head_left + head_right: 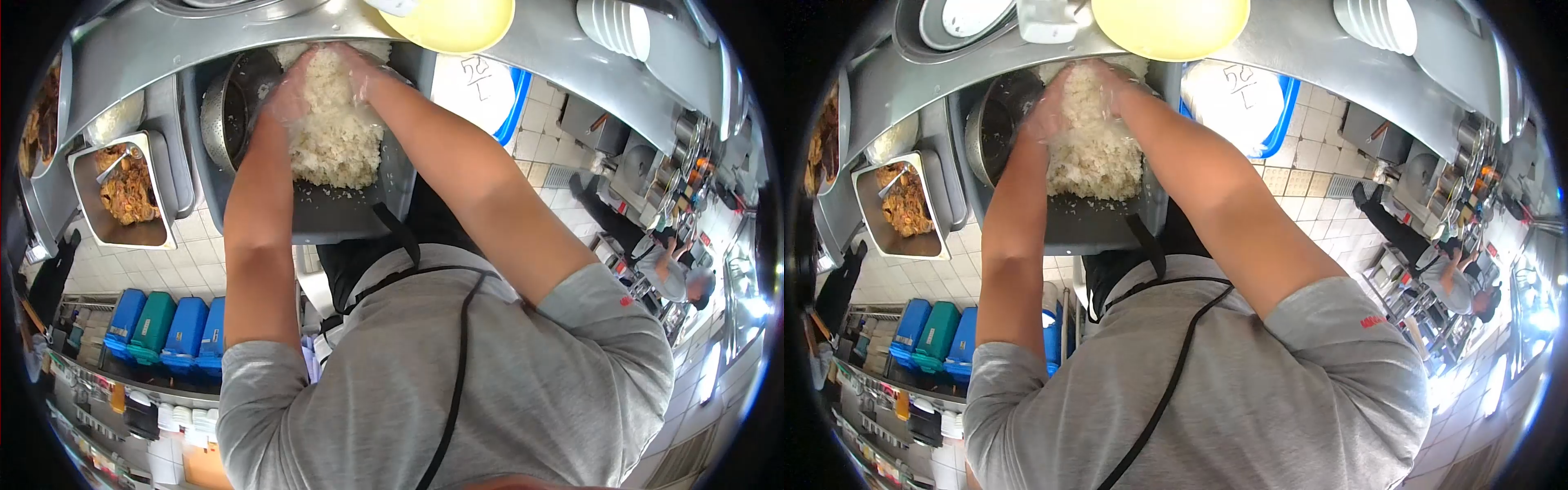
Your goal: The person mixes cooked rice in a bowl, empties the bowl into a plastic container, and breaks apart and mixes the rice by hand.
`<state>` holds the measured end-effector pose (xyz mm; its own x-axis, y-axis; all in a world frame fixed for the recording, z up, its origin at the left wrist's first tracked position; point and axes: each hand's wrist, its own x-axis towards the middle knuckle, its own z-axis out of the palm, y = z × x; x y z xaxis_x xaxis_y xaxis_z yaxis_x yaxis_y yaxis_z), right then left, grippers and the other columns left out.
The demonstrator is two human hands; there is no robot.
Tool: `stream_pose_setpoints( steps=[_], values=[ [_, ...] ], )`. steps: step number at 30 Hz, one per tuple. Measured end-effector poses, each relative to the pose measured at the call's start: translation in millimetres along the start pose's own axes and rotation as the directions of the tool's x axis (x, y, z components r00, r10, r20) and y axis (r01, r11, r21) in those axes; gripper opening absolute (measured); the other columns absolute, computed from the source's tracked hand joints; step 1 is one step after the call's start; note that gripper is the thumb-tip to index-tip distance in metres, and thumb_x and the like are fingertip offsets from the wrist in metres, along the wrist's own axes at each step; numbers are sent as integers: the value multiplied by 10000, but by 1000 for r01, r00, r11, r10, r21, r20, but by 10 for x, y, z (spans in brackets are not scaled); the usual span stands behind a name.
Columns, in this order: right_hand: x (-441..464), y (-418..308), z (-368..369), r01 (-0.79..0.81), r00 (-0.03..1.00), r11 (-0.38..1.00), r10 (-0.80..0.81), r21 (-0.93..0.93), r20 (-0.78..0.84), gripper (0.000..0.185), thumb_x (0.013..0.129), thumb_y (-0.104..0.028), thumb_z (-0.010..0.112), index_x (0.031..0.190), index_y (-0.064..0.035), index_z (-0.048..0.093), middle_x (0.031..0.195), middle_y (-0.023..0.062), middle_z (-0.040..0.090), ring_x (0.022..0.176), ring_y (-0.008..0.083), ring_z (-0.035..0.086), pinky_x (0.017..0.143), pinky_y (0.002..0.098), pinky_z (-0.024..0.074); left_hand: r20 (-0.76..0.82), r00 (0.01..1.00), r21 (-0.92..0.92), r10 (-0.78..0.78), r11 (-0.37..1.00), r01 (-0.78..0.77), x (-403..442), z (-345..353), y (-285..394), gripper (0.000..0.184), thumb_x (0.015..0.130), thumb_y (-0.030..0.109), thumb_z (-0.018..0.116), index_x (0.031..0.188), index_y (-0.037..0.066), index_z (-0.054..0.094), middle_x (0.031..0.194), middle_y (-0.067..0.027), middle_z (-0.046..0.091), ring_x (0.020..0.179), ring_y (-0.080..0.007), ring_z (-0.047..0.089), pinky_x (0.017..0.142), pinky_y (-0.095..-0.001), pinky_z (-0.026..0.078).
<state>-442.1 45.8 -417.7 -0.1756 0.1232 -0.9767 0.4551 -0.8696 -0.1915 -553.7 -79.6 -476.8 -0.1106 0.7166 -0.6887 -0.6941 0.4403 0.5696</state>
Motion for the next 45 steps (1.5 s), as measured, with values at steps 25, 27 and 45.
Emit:
stream_pose_setpoints(
  steps=[25,27,45],
  values=[
    [444,-37,-426,659,574,123,-720,-742,391,385,941,-186,621,1300,-47,599,1245,176,632,1166,325,606,1016,401,488,-489,772,448,405,877,-177,484,443,149,384,1067,366,528,1306,78,614,1138,-80,652,880,-230,595,729,-405,518],
    [665,25,-383,750,565,289,-748,-595,349,364,926,-166,634,1262,-26,612,1207,188,634,1134,331,610,991,408,494,-454,804,386,384,898,-211,931,191,-141,364,1078,320,525,1304,48,614,1157,-82,667,944,-228,616,824,-379,513],
    [863,-26,-705,307,490,-763,-387,-570,781,169,873,-116,625,939,-13,742,1143,188,710,1168,276,644,1008,366,512,-277,837,490,472,818,-300,-540,559,280,515,924,269,754,1343,4,616,1100,-106,723,953,-151,642,844,-334,525]
  ],
)
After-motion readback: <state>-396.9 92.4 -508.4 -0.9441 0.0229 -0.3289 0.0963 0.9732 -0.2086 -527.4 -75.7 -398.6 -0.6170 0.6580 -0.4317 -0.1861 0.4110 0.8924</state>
